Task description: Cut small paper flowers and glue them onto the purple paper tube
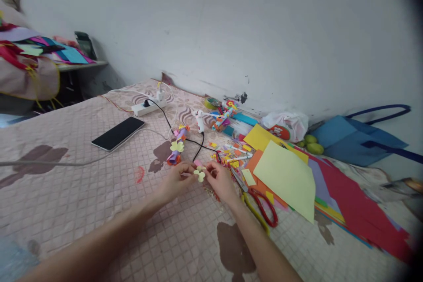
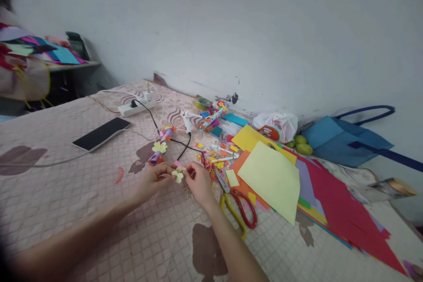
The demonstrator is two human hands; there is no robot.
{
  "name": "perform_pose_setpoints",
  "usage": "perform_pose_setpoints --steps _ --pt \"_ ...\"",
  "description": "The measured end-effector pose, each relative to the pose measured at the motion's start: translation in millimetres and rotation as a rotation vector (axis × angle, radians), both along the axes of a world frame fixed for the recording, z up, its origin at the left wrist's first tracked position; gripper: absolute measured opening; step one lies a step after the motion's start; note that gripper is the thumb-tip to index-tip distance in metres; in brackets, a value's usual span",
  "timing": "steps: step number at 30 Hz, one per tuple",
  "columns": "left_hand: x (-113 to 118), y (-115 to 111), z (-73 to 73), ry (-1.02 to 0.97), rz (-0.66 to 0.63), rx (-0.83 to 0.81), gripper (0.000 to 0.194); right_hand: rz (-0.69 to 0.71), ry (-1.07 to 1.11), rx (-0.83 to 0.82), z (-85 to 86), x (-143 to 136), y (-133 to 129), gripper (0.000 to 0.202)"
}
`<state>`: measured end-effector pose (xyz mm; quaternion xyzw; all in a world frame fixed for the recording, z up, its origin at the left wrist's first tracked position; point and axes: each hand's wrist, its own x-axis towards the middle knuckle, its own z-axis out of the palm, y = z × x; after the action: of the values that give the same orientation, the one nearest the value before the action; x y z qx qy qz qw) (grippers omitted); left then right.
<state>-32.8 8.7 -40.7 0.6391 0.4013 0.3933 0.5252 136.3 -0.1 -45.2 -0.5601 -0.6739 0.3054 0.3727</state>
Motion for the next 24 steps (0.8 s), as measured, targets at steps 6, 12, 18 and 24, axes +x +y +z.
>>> perform_pose_setpoints --steps 6,12,18,24 --pt "1 5 -11.3 -0.038 0.051 -0.071 0.022 0.131 0.252 -0.156 1.5 -1 -3 0.022" --pt "1 6 -7.2 -0.026 0.072 -0.104 0.021 0.069 0.328 -0.220 1.8 0 -7 0.037" --pt "2 5 -7.5 -0.011 0.044 -0.025 0.020 0.022 0.395 -0.207 1.4 -2 -10 0.028" --pt "2 2 -12.5 0.037 -0.023 0.074 0.016 0.046 0.362 -0.235 -0.9 -1 -8 0.024"
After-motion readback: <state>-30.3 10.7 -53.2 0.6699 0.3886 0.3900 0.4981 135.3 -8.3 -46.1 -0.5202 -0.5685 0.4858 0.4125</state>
